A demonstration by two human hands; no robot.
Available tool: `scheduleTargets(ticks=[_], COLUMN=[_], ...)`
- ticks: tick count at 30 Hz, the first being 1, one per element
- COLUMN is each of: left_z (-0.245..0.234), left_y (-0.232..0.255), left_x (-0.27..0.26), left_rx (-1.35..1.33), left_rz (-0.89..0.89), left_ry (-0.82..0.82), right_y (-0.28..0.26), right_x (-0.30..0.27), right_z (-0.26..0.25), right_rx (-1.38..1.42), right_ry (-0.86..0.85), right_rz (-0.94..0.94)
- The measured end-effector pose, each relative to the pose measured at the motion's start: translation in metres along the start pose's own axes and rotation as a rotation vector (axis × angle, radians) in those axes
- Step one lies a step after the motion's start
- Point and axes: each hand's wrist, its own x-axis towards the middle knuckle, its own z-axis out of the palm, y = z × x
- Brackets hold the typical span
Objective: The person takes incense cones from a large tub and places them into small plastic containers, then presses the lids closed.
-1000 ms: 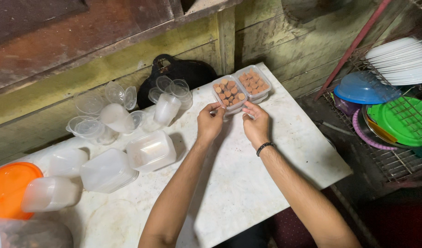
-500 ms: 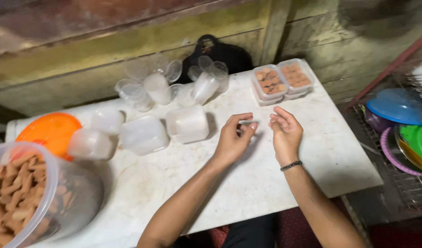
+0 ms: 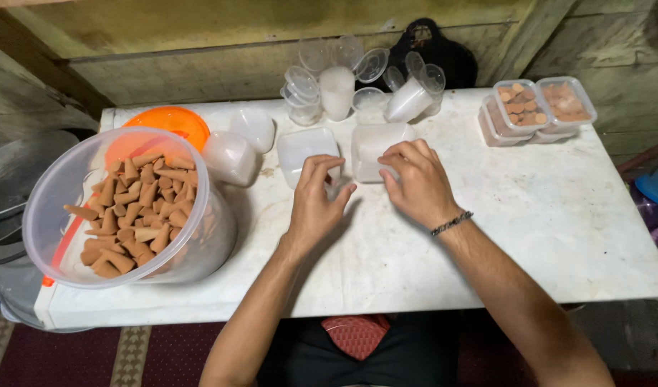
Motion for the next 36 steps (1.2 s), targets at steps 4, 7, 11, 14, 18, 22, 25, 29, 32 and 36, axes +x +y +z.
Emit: scheduleTargets(ticks=[4,7,11,14,18,22,25,29,32,36], left_z=[-0.011,-0.007,-0.002,0.006,0.011,0.006,0.006,0.008,0.006,0.0], left_y=[-0.004,-0.001,0.01,0.001,-0.011,-0.004,-0.005,-0.009,-0.006,0.006], left_x=[0.019,0.035,0.053,0.061,0.066,0.063,0.063,0.063,0.063,0.068], left_rx=[0.167,0.255,0.314,0.337,0.296,0.28,0.243,0.234,0.225,0.195], left_rz=[0.076,0.124,0.102,0.088,0.06,0.064,0.045,0.025,0.011,-0.03], left_ry=[-0.066,-0.164,-0.338,-0.388,-0.404,-0.395,-0.387,-0.385,-0.379,-0.397], right_y=[-0.006,-0.003,-0.005,0.0,-0.001,-0.005,-0.006,-0.003,0.003,0.003], right_x=[0.016,0.021,0.025,0.024,0.026,0.026,0.027,0.025,0.02,0.017], right_z=[-0.005,-0.007,-0.011,-0.008,-0.007,-0.009,-0.01,-0.007,0.0,0.005], right_rx=[0.011,0.064,0.137,0.117,0.068,0.055,0.074,0.081,0.065,0.056], right_ry=[-0.169,-0.201,-0.21,-0.216,-0.239,-0.236,-0.23,-0.208,-0.171,-0.142], right_rz=[0.1,0.071,0.126,0.089,0.055,0.042,0.06,0.043,-0.004,-0.048])
